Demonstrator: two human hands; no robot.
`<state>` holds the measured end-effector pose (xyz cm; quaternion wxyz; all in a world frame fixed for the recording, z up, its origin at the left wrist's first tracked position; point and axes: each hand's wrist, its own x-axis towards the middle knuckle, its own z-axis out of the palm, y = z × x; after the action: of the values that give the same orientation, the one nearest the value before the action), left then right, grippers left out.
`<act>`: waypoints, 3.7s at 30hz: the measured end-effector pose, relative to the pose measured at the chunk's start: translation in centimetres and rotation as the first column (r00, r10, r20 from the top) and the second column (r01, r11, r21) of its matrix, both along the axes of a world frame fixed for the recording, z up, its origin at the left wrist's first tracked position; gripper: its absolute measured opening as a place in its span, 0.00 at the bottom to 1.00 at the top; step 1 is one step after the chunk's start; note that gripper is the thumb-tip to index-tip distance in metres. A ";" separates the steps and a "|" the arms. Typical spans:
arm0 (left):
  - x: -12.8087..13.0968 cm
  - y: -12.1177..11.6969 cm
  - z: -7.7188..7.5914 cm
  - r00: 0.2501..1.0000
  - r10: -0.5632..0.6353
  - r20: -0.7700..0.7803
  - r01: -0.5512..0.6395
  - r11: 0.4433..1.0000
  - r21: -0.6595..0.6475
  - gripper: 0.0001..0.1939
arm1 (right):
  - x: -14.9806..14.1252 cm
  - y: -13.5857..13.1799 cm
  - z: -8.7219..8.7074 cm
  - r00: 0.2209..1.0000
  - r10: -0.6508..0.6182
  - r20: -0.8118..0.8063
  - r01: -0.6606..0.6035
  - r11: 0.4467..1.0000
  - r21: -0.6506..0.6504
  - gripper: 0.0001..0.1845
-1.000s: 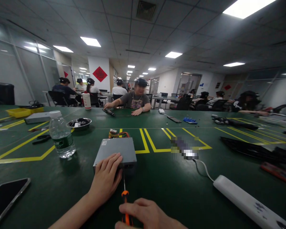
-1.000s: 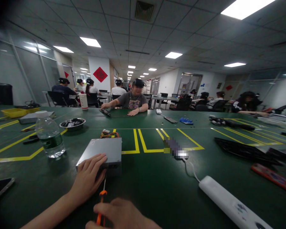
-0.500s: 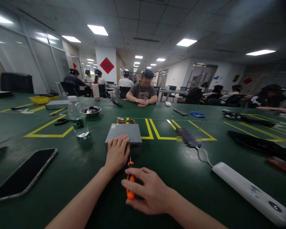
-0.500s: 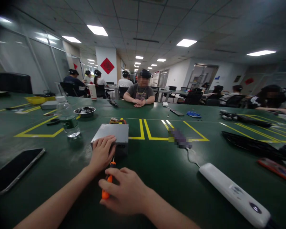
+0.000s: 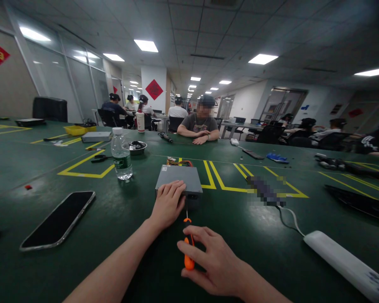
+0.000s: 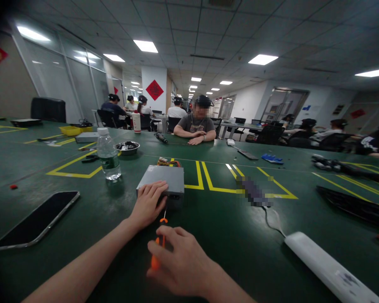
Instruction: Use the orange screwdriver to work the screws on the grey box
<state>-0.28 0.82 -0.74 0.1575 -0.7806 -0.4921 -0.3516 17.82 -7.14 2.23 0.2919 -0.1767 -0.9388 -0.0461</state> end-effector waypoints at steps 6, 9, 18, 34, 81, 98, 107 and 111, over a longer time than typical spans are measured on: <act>0.0 0.0 0.0 1.000 -0.010 0.024 0.010 1.000 0.001 0.15 | 0.1 0.8 -1.6 0.990 0.035 -0.138 -0.038 0.999 -0.016 0.22; -0.1 -0.1 0.1 1.000 -0.014 0.018 0.014 1.000 0.001 0.15 | 0.5 0.6 -1.2 0.996 0.039 -0.084 -0.044 0.997 -0.057 0.22; 0.0 -0.1 0.1 1.000 -0.010 0.023 0.010 1.000 -0.006 0.15 | 0.2 0.8 -1.1 0.981 0.075 -0.179 -0.066 0.996 0.051 0.16; 0.0 0.0 -0.1 0.999 0.000 0.032 0.000 1.000 -0.006 0.15 | 1.0 0.9 -1.1 0.975 0.070 -0.210 -0.079 0.996 -0.038 0.22; 0.1 0.0 0.0 1.000 0.006 0.016 -0.007 1.000 0.006 0.15 | 0.9 0.8 -0.5 0.988 0.112 -0.103 -0.110 0.994 0.022 0.19; 0.2 -0.1 0.1 1.000 0.010 0.007 -0.010 1.000 0.009 0.15 | 0.7 0.9 -0.9 0.984 0.110 -0.144 -0.101 0.993 0.068 0.17; 0.2 -0.1 0.0 1.000 0.007 0.013 -0.007 1.000 0.010 0.15 | 0.9 0.8 -0.7 0.994 0.099 -0.056 -0.097 0.995 0.033 0.18; 0.2 -0.1 0.1 1.000 0.005 0.010 -0.005 1.000 0.015 0.16 | 0.5 0.9 -0.6 0.994 0.095 -0.060 -0.089 0.991 0.099 0.18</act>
<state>-0.04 0.70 -0.68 0.1619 -0.7765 -0.4923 -0.3586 18.29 -6.26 1.64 0.3320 -0.1204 -0.9328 -0.0719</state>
